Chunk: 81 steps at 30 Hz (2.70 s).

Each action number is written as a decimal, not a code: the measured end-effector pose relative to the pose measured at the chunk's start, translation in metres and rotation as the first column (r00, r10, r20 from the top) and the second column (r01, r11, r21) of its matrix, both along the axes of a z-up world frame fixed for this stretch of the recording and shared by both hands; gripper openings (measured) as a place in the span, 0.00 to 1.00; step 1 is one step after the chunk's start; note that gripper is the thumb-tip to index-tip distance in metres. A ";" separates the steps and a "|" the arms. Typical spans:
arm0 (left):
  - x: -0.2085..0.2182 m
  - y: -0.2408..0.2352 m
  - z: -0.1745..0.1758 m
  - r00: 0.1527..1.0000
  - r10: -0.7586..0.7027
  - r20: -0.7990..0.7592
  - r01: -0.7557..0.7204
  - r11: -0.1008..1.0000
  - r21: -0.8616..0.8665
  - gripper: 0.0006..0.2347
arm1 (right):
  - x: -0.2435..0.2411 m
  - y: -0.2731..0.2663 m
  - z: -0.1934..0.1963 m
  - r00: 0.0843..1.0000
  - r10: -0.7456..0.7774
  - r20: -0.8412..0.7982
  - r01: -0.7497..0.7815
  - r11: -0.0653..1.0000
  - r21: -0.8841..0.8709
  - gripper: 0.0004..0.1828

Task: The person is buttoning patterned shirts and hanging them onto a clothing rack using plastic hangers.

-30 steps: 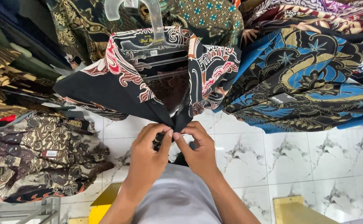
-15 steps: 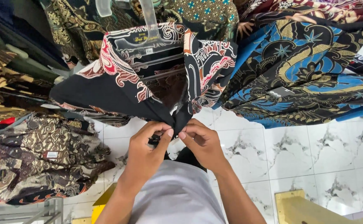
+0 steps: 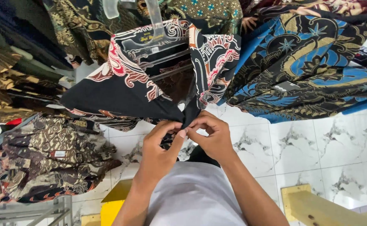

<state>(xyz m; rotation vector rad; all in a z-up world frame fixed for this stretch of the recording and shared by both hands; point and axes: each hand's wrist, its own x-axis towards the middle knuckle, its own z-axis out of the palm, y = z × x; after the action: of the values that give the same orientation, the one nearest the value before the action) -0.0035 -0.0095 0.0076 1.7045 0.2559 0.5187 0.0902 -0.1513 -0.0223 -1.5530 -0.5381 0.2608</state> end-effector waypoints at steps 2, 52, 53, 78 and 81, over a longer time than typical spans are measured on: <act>0.001 -0.004 0.001 0.999 0.045 0.003 -0.045 0.999 0.007 0.07 | 0.000 0.001 0.011 0.999 0.016 0.031 -0.015 0.999 -0.031 0.05; 0.043 -0.078 -0.017 0.850 0.519 0.090 -0.515 0.782 0.352 0.04 | 0.089 -0.014 0.054 0.996 0.008 0.090 0.005 0.989 -0.147 0.05; 0.044 -0.076 -0.013 0.852 0.518 0.078 -0.506 0.774 0.381 0.04 | 0.090 -0.016 0.055 1.000 0.029 -0.001 -0.029 0.993 -0.118 0.07; 0.089 -0.022 0.040 0.878 0.479 -0.006 -0.466 0.856 0.225 0.01 | 0.080 -0.022 0.055 0.964 0.127 -0.234 -0.118 0.992 0.052 0.04; 0.085 -0.027 0.053 0.911 0.412 -0.029 -0.403 0.901 0.162 0.02 | 0.075 -0.008 0.050 0.968 0.102 -0.231 -0.092 0.994 0.052 0.05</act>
<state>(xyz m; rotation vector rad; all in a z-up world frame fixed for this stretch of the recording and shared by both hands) 0.0816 -0.0363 0.0601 1.8245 0.6436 0.8110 0.1656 -0.1595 0.0279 -1.4344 -0.4318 0.4979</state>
